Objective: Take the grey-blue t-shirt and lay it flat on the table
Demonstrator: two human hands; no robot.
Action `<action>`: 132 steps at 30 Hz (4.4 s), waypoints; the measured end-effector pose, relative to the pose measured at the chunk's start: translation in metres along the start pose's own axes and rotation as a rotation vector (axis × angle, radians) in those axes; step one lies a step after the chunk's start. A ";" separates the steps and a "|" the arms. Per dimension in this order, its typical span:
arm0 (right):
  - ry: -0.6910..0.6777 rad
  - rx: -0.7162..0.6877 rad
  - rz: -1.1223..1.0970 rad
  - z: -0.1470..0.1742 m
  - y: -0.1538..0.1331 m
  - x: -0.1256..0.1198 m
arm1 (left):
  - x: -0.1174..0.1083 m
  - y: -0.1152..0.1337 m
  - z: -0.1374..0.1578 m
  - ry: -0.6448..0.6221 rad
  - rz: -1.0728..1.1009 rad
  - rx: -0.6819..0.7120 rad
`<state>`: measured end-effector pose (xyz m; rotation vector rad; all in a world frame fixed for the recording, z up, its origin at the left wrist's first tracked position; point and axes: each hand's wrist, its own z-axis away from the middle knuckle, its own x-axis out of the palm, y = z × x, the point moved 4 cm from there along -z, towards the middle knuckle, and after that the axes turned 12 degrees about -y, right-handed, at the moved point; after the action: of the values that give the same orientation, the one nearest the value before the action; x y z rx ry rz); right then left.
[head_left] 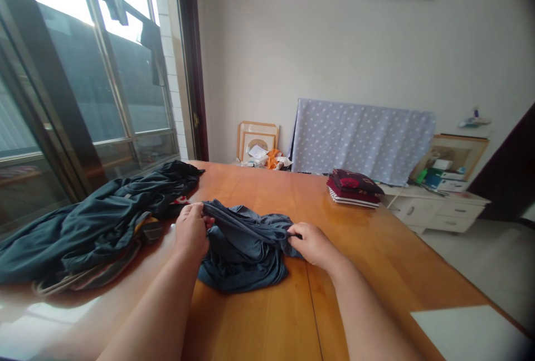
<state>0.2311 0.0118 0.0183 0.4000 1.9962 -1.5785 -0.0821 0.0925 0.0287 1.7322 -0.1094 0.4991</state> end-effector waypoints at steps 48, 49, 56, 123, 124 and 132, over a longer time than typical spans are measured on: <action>-0.143 -0.059 -0.437 -0.006 -0.039 0.051 | 0.066 0.011 0.069 -0.892 -0.180 -0.043; -0.130 -0.087 -0.370 -0.007 -0.041 0.056 | 0.073 0.010 0.077 -0.972 -0.197 -0.041; -0.015 0.076 -0.547 -0.013 -0.023 0.050 | 0.084 0.017 0.080 -0.906 -0.314 -0.031; 0.302 -0.049 -0.490 0.173 -0.118 -0.076 | -0.017 0.127 0.146 -0.811 -0.689 -0.031; 0.206 -0.013 -0.528 0.180 -0.111 -0.073 | -0.022 0.126 0.157 -0.983 -0.644 -0.128; -0.045 -0.024 -0.679 0.086 -0.093 -0.085 | 0.007 0.120 0.101 -1.161 -0.614 -0.187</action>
<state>0.2687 -0.0861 0.1297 -0.3680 2.2424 -1.9142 -0.0894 -0.0304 0.1270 1.5604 -0.4079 -0.9669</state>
